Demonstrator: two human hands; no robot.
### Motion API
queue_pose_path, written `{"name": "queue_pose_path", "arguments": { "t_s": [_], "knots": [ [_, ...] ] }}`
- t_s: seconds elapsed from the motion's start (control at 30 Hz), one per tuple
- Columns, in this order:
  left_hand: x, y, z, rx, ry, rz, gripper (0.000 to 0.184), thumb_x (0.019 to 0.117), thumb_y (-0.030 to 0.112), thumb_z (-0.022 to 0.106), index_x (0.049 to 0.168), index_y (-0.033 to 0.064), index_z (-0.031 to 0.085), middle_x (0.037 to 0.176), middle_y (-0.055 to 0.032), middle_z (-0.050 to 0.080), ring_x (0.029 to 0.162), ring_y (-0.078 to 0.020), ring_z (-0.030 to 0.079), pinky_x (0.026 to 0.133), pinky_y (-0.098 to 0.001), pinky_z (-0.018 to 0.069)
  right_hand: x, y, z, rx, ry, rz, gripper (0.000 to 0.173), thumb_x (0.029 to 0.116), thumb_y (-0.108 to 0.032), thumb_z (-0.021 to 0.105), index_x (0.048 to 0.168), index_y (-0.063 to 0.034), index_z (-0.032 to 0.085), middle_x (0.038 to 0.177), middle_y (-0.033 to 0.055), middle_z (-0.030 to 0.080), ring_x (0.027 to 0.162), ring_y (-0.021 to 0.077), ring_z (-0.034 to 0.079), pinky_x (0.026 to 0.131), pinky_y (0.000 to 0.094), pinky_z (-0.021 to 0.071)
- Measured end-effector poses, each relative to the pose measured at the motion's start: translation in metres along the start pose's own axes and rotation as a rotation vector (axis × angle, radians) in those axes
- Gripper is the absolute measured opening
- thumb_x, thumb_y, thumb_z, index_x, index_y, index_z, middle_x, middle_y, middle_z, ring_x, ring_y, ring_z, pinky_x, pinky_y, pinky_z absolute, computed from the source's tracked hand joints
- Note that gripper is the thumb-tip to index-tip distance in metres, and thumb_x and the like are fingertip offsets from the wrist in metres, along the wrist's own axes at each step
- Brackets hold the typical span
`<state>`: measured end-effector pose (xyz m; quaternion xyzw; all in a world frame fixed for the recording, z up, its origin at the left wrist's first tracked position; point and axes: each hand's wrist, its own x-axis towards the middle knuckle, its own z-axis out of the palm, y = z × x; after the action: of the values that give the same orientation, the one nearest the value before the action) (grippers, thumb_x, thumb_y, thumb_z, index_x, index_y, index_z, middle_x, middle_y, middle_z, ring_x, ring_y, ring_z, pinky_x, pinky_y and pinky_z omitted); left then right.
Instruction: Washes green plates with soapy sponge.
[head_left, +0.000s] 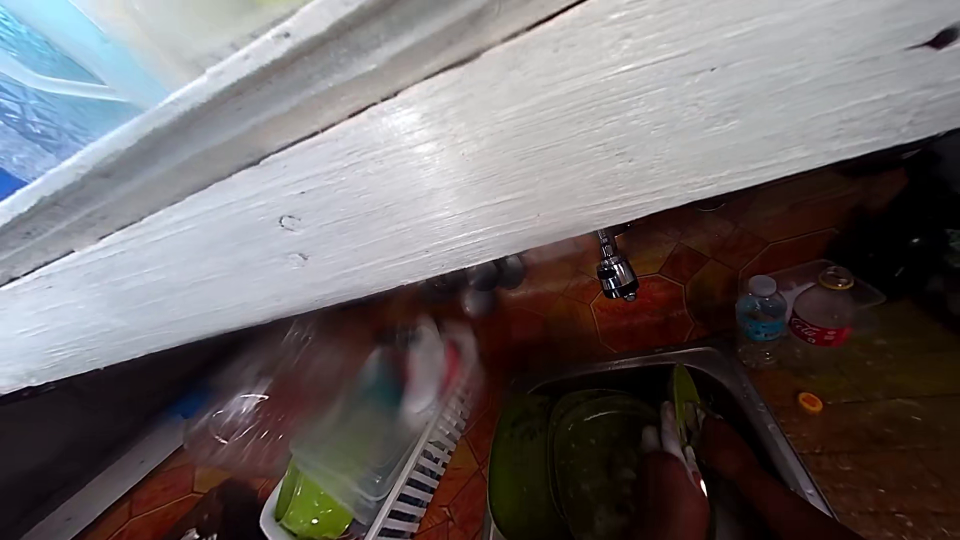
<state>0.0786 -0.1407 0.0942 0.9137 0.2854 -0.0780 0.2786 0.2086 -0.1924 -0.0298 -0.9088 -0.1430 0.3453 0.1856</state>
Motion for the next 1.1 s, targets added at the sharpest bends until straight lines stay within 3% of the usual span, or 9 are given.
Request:
{"name": "queue_pose_path", "arguments": {
  "t_s": [0.23, 0.33, 0.43, 0.53, 0.63, 0.73, 0.83, 0.97, 1.1],
  "knots": [
    [-0.005, -0.009, -0.010, -0.089, 0.227, 0.145, 0.058, 0.0987, 0.010, 0.059, 0.155, 0.0049, 0.043, 0.138, -0.0284, 0.057, 0.122, -0.0383, 0.062, 0.105, -0.0455, 0.0513, -0.012, 0.003, -0.017, 0.279, 0.228, -0.093, 0.061, 0.0914, -0.019, 0.074, 0.140, 0.0100, 0.051, 0.130, 0.0323, 0.061, 0.120, 0.0452, 0.062, 0.103, 0.0587, 0.0487],
    [0.002, -0.030, -0.025, -0.366, 0.248, -0.030, 0.051, 0.1069, 0.013, 0.049, 0.154, -0.0032, 0.037, 0.150, -0.0301, 0.046, 0.139, -0.0388, 0.049, 0.117, -0.0469, 0.0392, -0.025, -0.002, -0.032, 0.271, 0.323, -0.165, 0.068, 0.0902, -0.015, 0.075, 0.147, 0.0063, 0.046, 0.141, 0.0342, 0.052, 0.127, 0.0480, 0.057, 0.107, 0.0588, 0.0466],
    [0.009, -0.054, -0.026, -0.627, 0.325, -0.229, 0.050, 0.1109, 0.021, 0.042, 0.152, -0.0078, 0.037, 0.151, -0.0300, 0.045, 0.142, -0.0374, 0.045, 0.119, -0.0478, 0.0349, -0.037, -0.015, -0.044, 0.177, 0.405, -0.307, 0.064, 0.0925, -0.027, 0.074, 0.147, -0.0002, 0.053, 0.148, 0.0318, 0.049, 0.135, 0.0485, 0.051, 0.112, 0.0574, 0.0428],
    [0.013, -0.069, -0.018, -0.795, 0.403, -0.321, 0.049, 0.1108, 0.022, 0.043, 0.149, -0.0081, 0.041, 0.150, -0.0305, 0.045, 0.141, -0.0381, 0.045, 0.117, -0.0504, 0.0355, -0.049, -0.039, -0.046, 0.159, 0.229, -0.436, 0.073, 0.1001, -0.049, 0.061, 0.155, -0.0038, 0.043, 0.158, 0.0243, 0.041, 0.146, 0.0418, 0.040, 0.120, 0.0536, 0.0339],
    [0.012, -0.077, -0.018, -0.881, 0.491, -0.368, 0.046, 0.1099, 0.021, 0.046, 0.145, -0.0090, 0.045, 0.145, -0.0310, 0.049, 0.136, -0.0382, 0.048, 0.113, -0.0521, 0.0390, -0.084, -0.062, -0.019, 0.093, -0.026, -0.674, 0.069, 0.1059, -0.040, 0.052, 0.160, -0.0030, 0.031, 0.166, 0.0250, 0.025, 0.153, 0.0418, 0.029, 0.124, 0.0553, 0.0274],
    [0.013, -0.092, -0.016, -0.865, 0.526, -0.404, 0.046, 0.1113, 0.027, 0.041, 0.139, -0.0089, 0.049, 0.130, -0.0317, 0.058, 0.119, -0.0387, 0.059, 0.102, -0.0545, 0.0478, -0.124, -0.070, 0.007, 0.052, -0.126, -0.891, 0.050, 0.1061, -0.025, 0.053, 0.145, 0.0055, 0.052, 0.151, 0.0310, 0.047, 0.142, 0.0455, 0.045, 0.119, 0.0563, 0.0350],
    [0.001, -0.092, -0.018, -0.757, 0.471, -0.359, 0.046, 0.1111, 0.025, 0.039, 0.140, -0.0102, 0.049, 0.130, -0.0326, 0.058, 0.122, -0.0392, 0.058, 0.105, -0.0541, 0.0463, -0.103, -0.078, 0.026, 0.039, -0.060, -0.987, 0.049, 0.1045, -0.024, 0.054, 0.146, 0.0035, 0.053, 0.154, 0.0274, 0.046, 0.147, 0.0410, 0.041, 0.122, 0.0535, 0.0319],
    [-0.017, -0.081, -0.022, -0.566, 0.404, -0.310, 0.047, 0.1101, 0.027, 0.045, 0.143, -0.0067, 0.051, 0.136, -0.0297, 0.058, 0.131, -0.0389, 0.055, 0.113, -0.0525, 0.0409, -0.045, -0.085, 0.014, -0.018, 0.135, -0.912, 0.057, 0.1057, -0.026, 0.050, 0.157, -0.0047, 0.040, 0.163, 0.0191, 0.036, 0.154, 0.0347, 0.031, 0.125, 0.0508, 0.0268],
    [-0.018, -0.093, -0.022, -0.699, 0.506, -0.317, 0.042, 0.1102, 0.019, 0.044, 0.138, -0.0112, 0.053, 0.136, -0.0310, 0.057, 0.130, -0.0376, 0.054, 0.113, -0.0489, 0.0400, -0.038, -0.063, -0.001, -0.105, 0.000, -0.626, 0.059, 0.1062, -0.028, 0.051, 0.158, -0.0021, 0.037, 0.162, 0.0240, 0.035, 0.152, 0.0390, 0.031, 0.125, 0.0515, 0.0260]
  ]
}}
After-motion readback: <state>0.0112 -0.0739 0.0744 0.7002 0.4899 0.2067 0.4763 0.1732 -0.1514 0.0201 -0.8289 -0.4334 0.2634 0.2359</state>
